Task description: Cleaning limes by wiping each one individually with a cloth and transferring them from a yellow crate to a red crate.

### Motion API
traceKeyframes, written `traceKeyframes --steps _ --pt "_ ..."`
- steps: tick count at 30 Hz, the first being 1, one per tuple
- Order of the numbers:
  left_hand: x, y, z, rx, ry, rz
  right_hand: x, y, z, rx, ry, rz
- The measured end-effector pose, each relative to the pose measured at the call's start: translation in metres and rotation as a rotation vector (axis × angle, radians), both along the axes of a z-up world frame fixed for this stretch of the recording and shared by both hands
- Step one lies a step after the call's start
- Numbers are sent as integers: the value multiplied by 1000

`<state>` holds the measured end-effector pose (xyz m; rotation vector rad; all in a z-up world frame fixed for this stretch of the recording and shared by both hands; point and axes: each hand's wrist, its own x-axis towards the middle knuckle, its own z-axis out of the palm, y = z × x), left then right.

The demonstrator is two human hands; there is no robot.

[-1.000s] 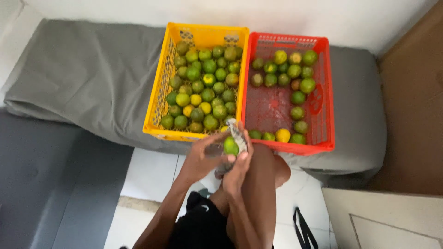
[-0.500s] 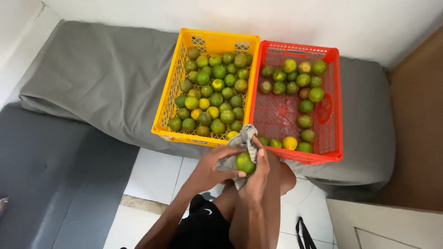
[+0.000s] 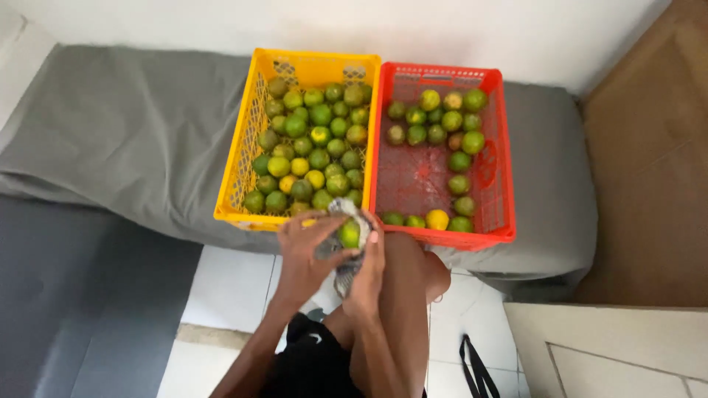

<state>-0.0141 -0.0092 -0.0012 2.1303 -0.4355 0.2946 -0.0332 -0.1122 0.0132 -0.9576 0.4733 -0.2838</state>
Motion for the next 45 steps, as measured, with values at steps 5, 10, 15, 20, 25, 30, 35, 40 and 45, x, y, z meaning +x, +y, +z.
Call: traceKeyframes --steps 5,10,15,20,25,30,35,40,45 --pt "-16 -1 13 110 -109 -26 -8 -6 -14 -259 -103 24" --pt "-19 13 11 127 -50 -43 -25 -6 5 -254 -60 143" --pt "-21 16 14 241 -184 -44 -23 -6 1 -314 -198 164" --pt "-26 9 11 152 -101 -143 -28 -19 -2 -215 -138 183" --pt "-20 7 49 -29 -54 -101 -36 -16 28 -372 -176 246" --pt "-22 9 14 -23 61 -260 -22 -35 -31 -314 -142 216" --pt "-2 14 3 38 -19 -158 -17 -21 -12 -293 -186 204" --pt "2 23 18 -79 122 -316 -10 -29 -21 -224 -93 244" --pt "5 19 27 -186 222 -341 -10 -13 -6 72 32 140"
